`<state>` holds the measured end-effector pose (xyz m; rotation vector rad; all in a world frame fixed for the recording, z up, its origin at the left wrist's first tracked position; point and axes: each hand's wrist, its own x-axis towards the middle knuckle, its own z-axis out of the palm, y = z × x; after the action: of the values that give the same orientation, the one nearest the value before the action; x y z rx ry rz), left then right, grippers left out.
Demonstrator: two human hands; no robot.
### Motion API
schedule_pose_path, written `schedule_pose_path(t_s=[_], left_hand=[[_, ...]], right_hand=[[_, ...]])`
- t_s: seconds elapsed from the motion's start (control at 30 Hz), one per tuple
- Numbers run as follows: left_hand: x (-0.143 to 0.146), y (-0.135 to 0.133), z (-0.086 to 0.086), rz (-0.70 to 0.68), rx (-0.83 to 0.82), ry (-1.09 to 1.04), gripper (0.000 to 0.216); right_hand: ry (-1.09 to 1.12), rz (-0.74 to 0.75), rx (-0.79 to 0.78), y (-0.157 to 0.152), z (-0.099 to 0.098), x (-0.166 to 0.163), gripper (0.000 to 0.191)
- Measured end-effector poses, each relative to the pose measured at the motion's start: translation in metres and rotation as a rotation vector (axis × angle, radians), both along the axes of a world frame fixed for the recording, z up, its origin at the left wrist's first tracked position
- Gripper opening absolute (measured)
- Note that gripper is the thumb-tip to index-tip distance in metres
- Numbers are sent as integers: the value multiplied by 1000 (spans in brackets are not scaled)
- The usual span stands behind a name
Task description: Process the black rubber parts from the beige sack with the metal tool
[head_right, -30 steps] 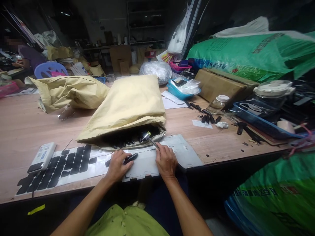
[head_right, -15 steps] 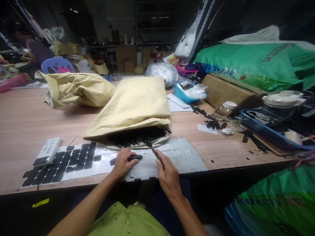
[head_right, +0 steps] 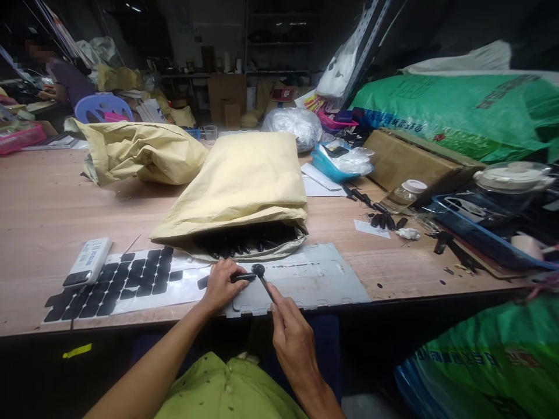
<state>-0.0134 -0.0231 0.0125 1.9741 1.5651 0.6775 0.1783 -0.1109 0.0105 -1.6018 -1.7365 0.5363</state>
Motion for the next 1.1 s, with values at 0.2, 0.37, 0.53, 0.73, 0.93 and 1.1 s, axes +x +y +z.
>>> schedule_pose_path(t_s=[0.2, 0.37, 0.53, 0.73, 0.93, 1.1], left_hand=[[0, 0, 0, 3, -6, 19, 12], [0, 1, -1, -8, -19, 31, 11], [0, 0, -2, 4, -22, 18, 9], [1, -2, -2, 11, -1, 1, 13], [0, 1, -3, 5, 24, 2, 10], [1, -31, 9, -123, 82, -146, 14]], right_hand=[[-69, 28, 16, 2, 1, -3, 44], [-68, 80, 75, 2, 5, -13, 45], [-88, 79, 4, 5, -2, -13, 41], [-251, -145, 115, 51, -5, 17, 37], [-499, -282, 258, 93, -25, 36, 33], [-535, -283, 282, 95, -32, 35, 32]])
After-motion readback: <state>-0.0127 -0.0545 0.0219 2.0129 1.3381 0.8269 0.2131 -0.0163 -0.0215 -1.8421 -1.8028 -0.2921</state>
